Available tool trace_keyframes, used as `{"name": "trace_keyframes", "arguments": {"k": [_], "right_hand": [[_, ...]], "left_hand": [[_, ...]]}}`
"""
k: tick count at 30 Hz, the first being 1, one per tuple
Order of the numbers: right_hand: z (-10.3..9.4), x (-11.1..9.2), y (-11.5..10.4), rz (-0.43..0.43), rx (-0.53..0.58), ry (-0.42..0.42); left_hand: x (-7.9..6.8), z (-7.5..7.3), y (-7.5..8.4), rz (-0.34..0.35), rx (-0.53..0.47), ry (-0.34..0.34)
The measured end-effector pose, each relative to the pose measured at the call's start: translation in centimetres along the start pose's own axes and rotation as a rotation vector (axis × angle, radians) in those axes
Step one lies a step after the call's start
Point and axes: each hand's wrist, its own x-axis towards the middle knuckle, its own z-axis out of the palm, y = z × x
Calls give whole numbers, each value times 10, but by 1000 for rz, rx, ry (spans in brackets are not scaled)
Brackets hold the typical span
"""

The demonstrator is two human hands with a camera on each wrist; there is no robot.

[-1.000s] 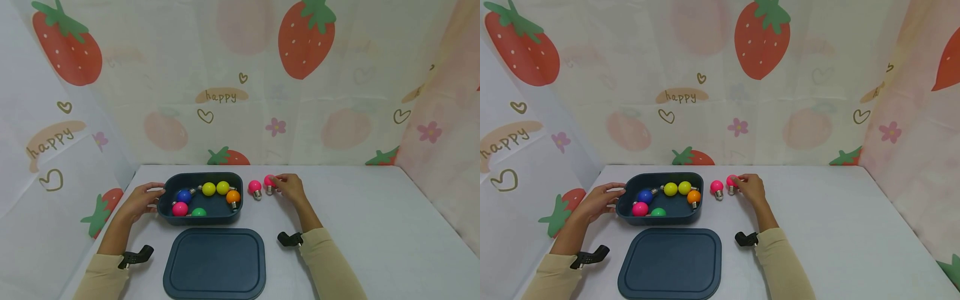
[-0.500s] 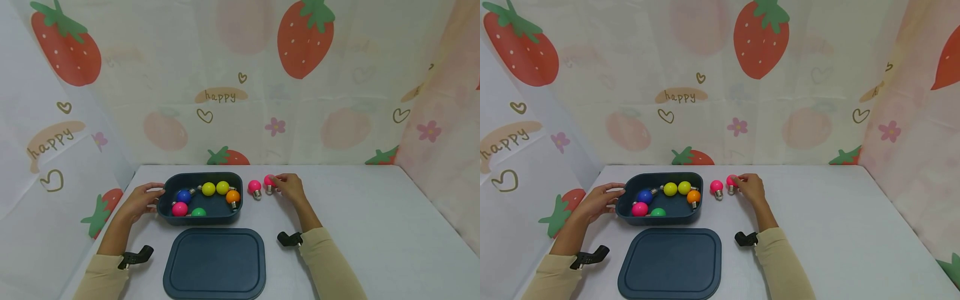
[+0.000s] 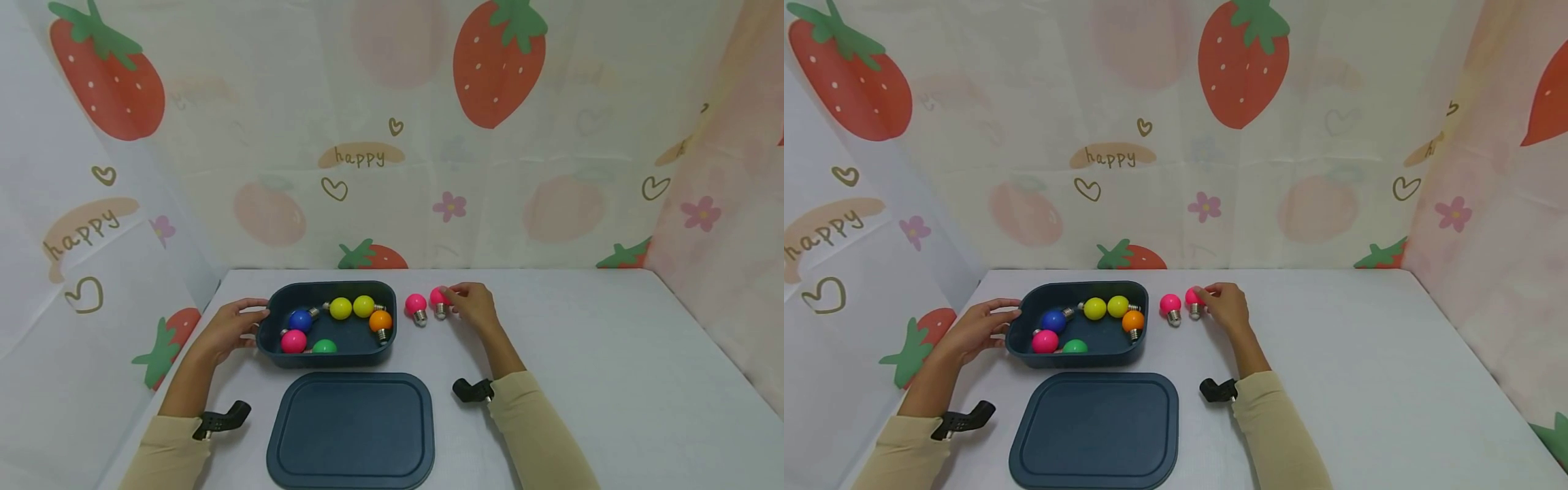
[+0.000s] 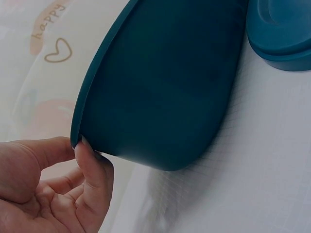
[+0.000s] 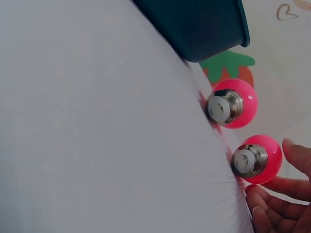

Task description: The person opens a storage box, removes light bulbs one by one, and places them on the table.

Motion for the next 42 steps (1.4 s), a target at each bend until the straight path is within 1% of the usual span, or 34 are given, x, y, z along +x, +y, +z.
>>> {"name": "trace_keyframes", "arguments": {"k": [10, 18, 24, 31, 36, 42], "right_hand": [[-5, -1, -2, -29, 11, 27], [-11, -2, -7, -93, -45, 95], [-14, -3, -13, -108, -43, 107], [-18, -6, -23, -155, -45, 132], [-22, -11, -34, -188, -29, 129], [-24, -18, -47, -194, 0, 121]], "left_hand": [[0, 1, 1, 7, 5, 8], [-1, 1, 3, 19, 11, 7], [-1, 1, 2, 18, 10, 10], [0, 1, 0, 19, 13, 14], [0, 1, 0, 20, 5, 13], [0, 1, 0, 13, 9, 13]]}}
